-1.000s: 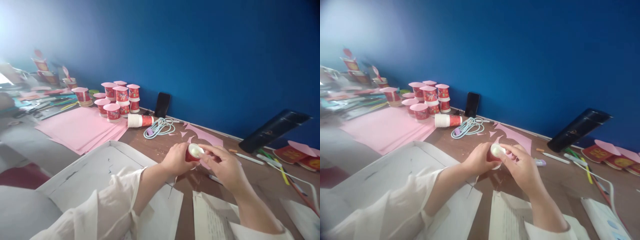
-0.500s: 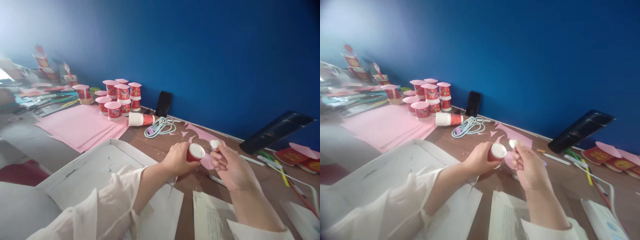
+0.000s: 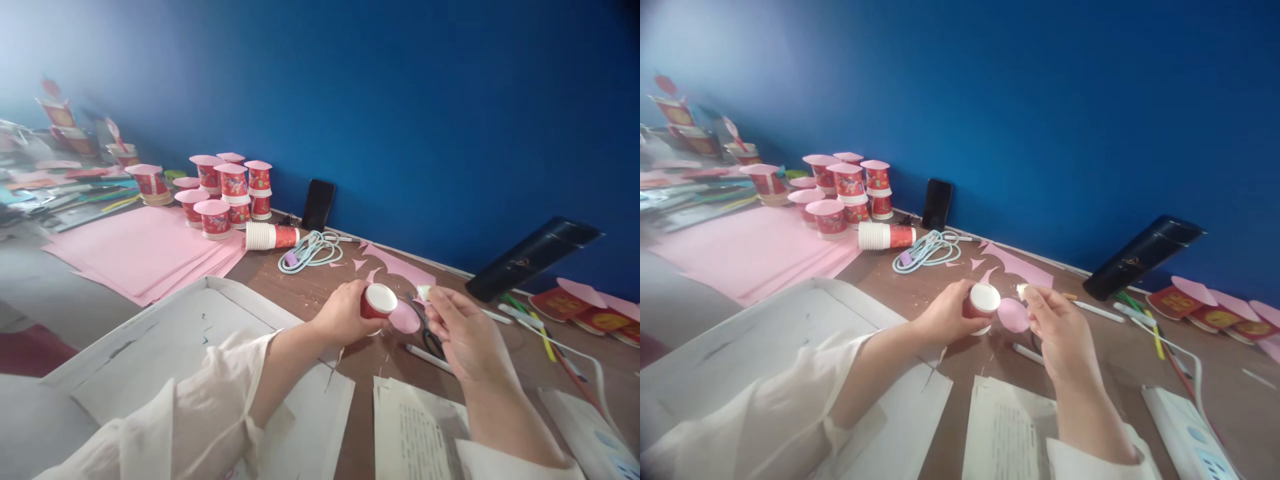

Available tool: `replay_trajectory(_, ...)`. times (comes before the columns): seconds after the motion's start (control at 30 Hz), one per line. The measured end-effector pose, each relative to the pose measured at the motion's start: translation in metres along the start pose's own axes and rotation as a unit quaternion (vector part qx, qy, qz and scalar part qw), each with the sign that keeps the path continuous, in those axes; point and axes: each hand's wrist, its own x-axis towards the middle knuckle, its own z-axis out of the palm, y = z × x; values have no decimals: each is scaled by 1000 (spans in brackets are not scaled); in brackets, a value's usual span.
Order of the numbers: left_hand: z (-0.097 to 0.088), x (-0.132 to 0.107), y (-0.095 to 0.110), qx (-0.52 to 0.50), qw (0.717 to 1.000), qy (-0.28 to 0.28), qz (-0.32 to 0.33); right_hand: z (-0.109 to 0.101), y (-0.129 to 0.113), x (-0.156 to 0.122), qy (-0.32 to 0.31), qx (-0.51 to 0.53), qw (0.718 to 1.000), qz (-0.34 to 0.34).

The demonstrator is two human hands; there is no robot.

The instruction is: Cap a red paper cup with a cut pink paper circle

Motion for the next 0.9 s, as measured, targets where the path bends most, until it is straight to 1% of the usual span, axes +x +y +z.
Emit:
replay_trajectory(0.07, -1, 0, 1, -4, 1000, -3, 0, 0, 2, -1, 3, -83, 996, -16)
replay_trajectory(0.13, -1, 0, 1, -4, 1000, -6, 7, 1, 3, -3, -8, -141, 990, -26)
replay_trajectory(0.3, -2, 0, 0, 5, 1000, -10, 15, 7, -3, -7, -41, -239, 970, -19)
replay_trajectory(0.37, -2, 0, 0, 5, 1000, -12, 22, 9, -4, -6, -41, -274, 961, -17)
replay_trajectory(0.43, -2, 0, 0, 3, 999, -14, 30, 12, -2, -3, -28, -305, 952, -27)
replay_trajectory(0.53, -2, 0, -1, 6, 999, -17, 36, 13, 2, 3, 10, -328, 944, -46)
replay_trajectory(0.63, -2, 0, -1, 6, 999, -16, 41, 9, 3, 5, 34, -310, 949, -41)
replay_trajectory(0.67, -1, 0, -2, 2, 999, -16, 47, 8, 2, 5, 34, -300, 953, -39)
replay_trajectory(0.73, 0, 2, -4, -14, 998, -18, 62, 6, 0, 3, 8, -297, 954, -41)
replay_trajectory(0.8, 1, 4, -6, -30, 997, -23, 73, 7, -2, 2, -23, -319, 946, -55)
replay_trajectory(0.83, 1, 5, -7, -35, 996, -28, 76, 8, -2, 2, -28, -334, 940, -64)
replay_trajectory(0.9, -1, 7, -9, -34, 995, -43, 79, 8, 0, 3, -5, -352, 933, -77)
